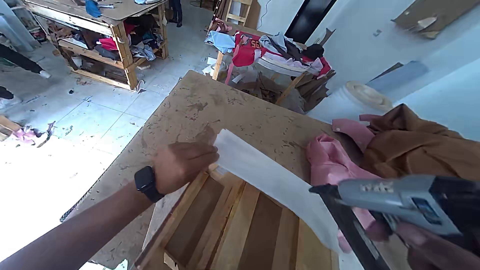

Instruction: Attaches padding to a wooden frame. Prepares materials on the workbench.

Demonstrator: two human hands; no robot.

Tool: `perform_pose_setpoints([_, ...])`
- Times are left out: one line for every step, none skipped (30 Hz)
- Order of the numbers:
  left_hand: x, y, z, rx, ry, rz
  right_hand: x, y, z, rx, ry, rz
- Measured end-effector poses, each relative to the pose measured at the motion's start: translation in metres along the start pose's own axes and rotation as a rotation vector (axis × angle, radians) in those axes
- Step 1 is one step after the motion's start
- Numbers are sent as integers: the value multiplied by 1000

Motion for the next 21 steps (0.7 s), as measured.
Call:
perform_pose_setpoints([-1, 1, 2, 0, 3, 5, -2, -12, -7, -47, 17, -24])
perform_pose_setpoints([-3, 1, 4, -5, 14, 12, -10, -24, -11, -78, 64, -22])
perform_pose_setpoints([-4, 2, 4, -11, 27, 15, -22, -38, -13, -95, 122, -15])
perform_pose_setpoints([-6, 2, 3, -21, 39, 14, -33, -53, -12, -95, 173, -8])
perform_pose_setpoints([-7, 4, 2, -34, 43, 8, -43, -70, -9, -87, 217, -7])
perform_pose_setpoints([-7, 5, 0, -45, 44, 4, -50, -88, -5, -80, 240, -6])
perform_pose_setpoints([-8, 7, -1, -56, 41, 5, -56, -106, 1, -83, 249, -16])
perform_pose_setpoints([-9, 8, -3, -68, 36, 10, -62, -123, 7, -93, 249, -29])
perform_pose_setpoints([-11, 8, -4, -80, 36, 19, -68, -139, 13, -108, 246, -40])
perform_pose_setpoints([-13, 8, -6, -91, 36, 25, -73, -153, 18, -120, 243, -47])
perform_pose_setpoints([-16, 8, -9, -98, 36, 24, -77, -165, 22, -135, 239, -42])
perform_pose_setpoints([-18, 9, -11, -102, 41, 16, -80, -176, 25, -147, 231, -26])
perform_pose_setpoints([-19, 10, -12, -96, 50, 0, -82, -185, 28, -159, 227, -10])
perform_pose_setpoints([-20, 11, -12, -87, 63, -23, -83, -193, 30, -170, 224, 0])
perform_pose_setpoints([-20, 13, -13, -80, 72, -43, -83, -201, 31, -184, 218, 0])
perform_pose_setpoints([-21, 14, -13, -79, 80, -56, -82, -209, 33, -196, 213, -5])
perform_pose_setpoints([-22, 16, -13, -80, 88, -63, -82, -215, 35, -205, 209, -4])
perform_pose_setpoints([-24, 18, -13, -79, 95, -71, -83, -220, 37, -209, 207, 2])
perform_pose_setpoints([-27, 19, -12, -70, 100, -78, -85, -224, 38, -213, 201, 2])
perform_pose_setpoints([-29, 22, -12, -62, 102, -86, -86, -228, 39, -221, 192, 2])
perform_pose_setpoints([-31, 26, -12, -59, 97, -92, -86, -232, 41, -232, 184, 4])
Point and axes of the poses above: each hand's wrist, its own y-axis away from the middle knuckle, its own z-axis out of the palm, x = y × z, the point moved 2 cm from there along -y, towards the middle knuckle, and after that the axes turned 10 degrees about -x, right-handed, at the moved point
